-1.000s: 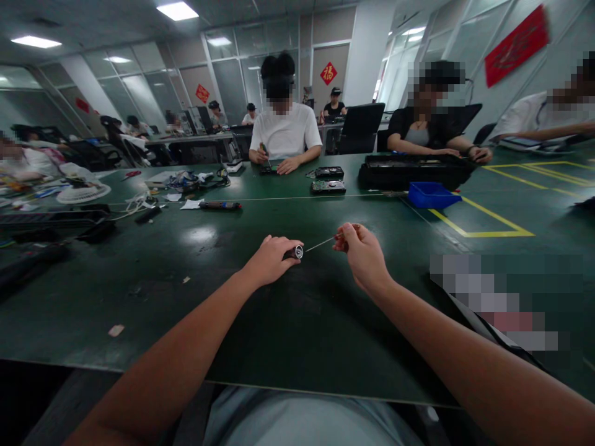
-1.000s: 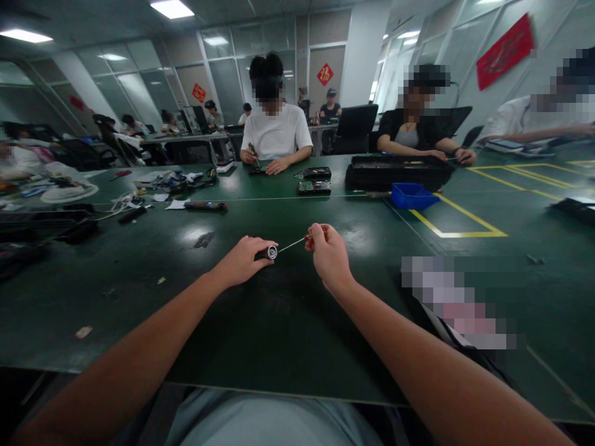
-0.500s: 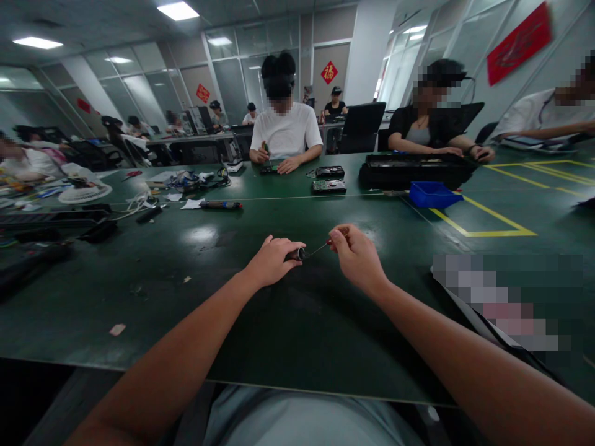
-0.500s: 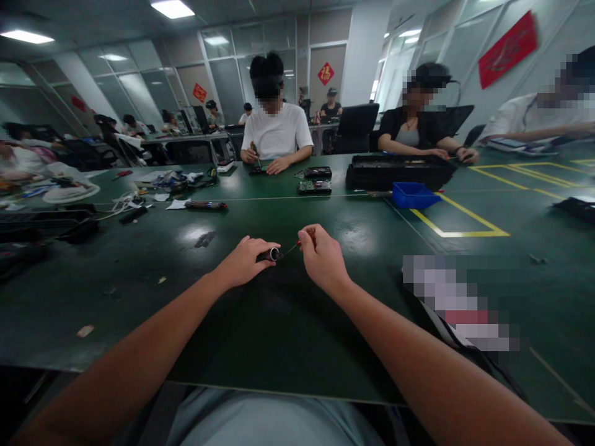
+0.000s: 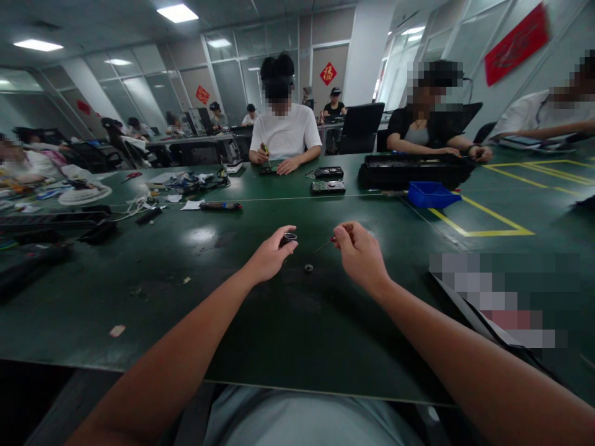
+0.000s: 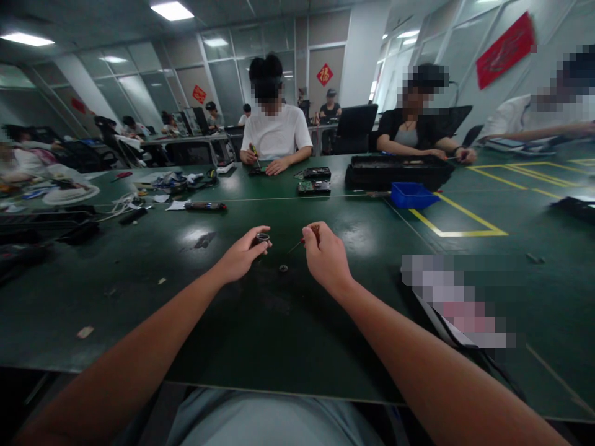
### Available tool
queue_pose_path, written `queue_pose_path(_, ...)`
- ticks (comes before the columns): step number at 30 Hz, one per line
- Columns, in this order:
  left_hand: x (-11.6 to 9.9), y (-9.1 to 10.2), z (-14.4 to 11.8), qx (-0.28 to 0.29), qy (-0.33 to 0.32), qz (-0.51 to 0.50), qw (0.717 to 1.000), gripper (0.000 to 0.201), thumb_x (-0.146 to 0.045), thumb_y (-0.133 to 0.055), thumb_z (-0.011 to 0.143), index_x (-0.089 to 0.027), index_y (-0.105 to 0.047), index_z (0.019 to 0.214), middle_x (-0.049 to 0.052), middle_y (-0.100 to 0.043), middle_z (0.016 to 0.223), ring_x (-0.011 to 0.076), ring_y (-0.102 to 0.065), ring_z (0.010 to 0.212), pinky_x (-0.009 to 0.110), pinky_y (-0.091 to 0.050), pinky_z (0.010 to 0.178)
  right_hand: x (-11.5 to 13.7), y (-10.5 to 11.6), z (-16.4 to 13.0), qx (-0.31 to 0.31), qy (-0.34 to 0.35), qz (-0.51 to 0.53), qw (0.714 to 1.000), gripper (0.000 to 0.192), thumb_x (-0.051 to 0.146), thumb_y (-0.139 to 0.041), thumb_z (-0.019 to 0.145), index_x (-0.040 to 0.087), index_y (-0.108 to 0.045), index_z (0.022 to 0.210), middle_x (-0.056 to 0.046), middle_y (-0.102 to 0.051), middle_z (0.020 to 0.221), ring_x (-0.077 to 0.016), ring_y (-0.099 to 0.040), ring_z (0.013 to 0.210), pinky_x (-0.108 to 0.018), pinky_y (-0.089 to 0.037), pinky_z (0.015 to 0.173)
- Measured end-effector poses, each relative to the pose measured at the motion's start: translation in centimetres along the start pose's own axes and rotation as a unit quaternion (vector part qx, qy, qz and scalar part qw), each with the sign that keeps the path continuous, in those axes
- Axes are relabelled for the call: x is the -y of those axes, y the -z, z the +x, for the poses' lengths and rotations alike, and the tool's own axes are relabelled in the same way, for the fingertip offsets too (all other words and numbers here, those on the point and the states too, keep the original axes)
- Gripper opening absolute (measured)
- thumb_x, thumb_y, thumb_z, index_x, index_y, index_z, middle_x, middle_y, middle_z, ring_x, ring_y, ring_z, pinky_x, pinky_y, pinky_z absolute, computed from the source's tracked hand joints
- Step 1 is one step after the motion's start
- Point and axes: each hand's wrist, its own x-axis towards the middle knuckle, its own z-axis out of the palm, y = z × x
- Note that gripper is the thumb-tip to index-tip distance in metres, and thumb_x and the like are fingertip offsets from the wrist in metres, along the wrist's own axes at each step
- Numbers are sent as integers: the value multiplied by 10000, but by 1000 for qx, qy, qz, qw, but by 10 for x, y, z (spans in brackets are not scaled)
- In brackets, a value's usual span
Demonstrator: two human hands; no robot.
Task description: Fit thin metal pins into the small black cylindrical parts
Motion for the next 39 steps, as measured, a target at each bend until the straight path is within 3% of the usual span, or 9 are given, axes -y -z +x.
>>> queue_pose_path(4, -3, -2, 1, 17, 31, -91, 995, 324, -399, -467, 940, -190, -542, 1176, 63, -631, 954, 163, -598, 765, 310, -495, 713, 2, 2, -1, 1, 4, -3, 1000, 255, 397, -429, 967, 213, -581, 875, -51, -668, 757, -213, -627, 727, -336, -409, 676)
queue_pose_path(8, -12, -7, -2, 30, -19, 97, 995, 287, -443, -539, 918, -181, -628, 991, 65, -657, 942, 200, -606, 836, 353, -480, 795, 2, 1, -1, 4, 10, -1, 1000, 251, 393, -431, 968, 214, -582, 877, -45, -667, 758, -210, -630, 730, -332, -410, 676)
queue_pose_path(12, -13, -18, -5, 85, -66, 233, 966, 298, -378, -531, 932, -202, -643, 1145, 80, -656, 1098, 231, -611, 978, 360, -471, 846, 1, 0, -2, 9, 9, 3, 1000, 255, 397, -430, 969, 212, -583, 882, -44, -663, 755, -208, -632, 729, -328, -412, 669)
queue_pose_path(15, -10, -25, -5, 118, -65, 311, 941, 388, -440, -533, 931, -217, -622, 1236, 83, -653, 1083, 240, -625, 930, 341, -480, 753, 1, 0, -2, 13, 14, -1, 1000, 257, 398, -425, 970, 211, -583, 892, -44, -662, 756, -209, -632, 729, -329, -411, 669)
queue_pose_path(20, -7, -30, -2, 140, -70, 351, 923, 301, -435, -558, 916, -218, -669, 1091, 69, -659, 1031, 240, -630, 885, 326, -463, 688, 1, 0, -2, 11, 19, -11, 1000, 264, 401, -417, 969, 211, -582, 891, -44, -657, 748, -209, -623, 713, -331, -407, 663)
queue_pose_path(25, -6, -19, -2, 101, -54, 248, 962, 250, -392, -578, 900, -210, -652, 1054, 53, -688, 981, 221, -632, 863, 329, -448, 713, 1, 1, -1, 0, 19, -12, 1000, 259, 402, -425, 965, 215, -582, 879, -44, -659, 747, -209, -624, 720, -331, -409, 669)
queue_pose_path(31, -3, 20, 1, -41, 4, 14, 999, 222, -340, -590, 858, -197, -680, 1002, 36, -658, 883, 152, -584, 739, 279, -424, 649, 1, 1, -1, 11, 15, -9, 1000, 274, 416, -417, 970, 216, -585, 884, -46, -661, 747, -214, -629, 725, -331, -411, 662)
queue_pose_path(35, 9, 61, -6, -121, 83, -225, 963, 218, -340, -684, 774, -155, -616, 866, 13, -564, 764, 87, -459, 548, 225, -310, 482, 1, 1, -1, 10, 14, -7, 1000, 276, 418, -419, 967, 215, -586, 883, -49, -666, 753, -217, -631, 728, -332, -413, 664)
queue_pose_path(39, 24, 111, -28, -225, 110, -305, 919, 178, -258, -664, 794, -142, -532, 821, -9, -520, 746, 79, -457, 552, 208, -315, 488, 0, 0, -1, 17, 11, -4, 1000, 283, 426, -418, 964, 216, -588, 880, -52, -671, 757, -221, -637, 736, -337, -419, 672)
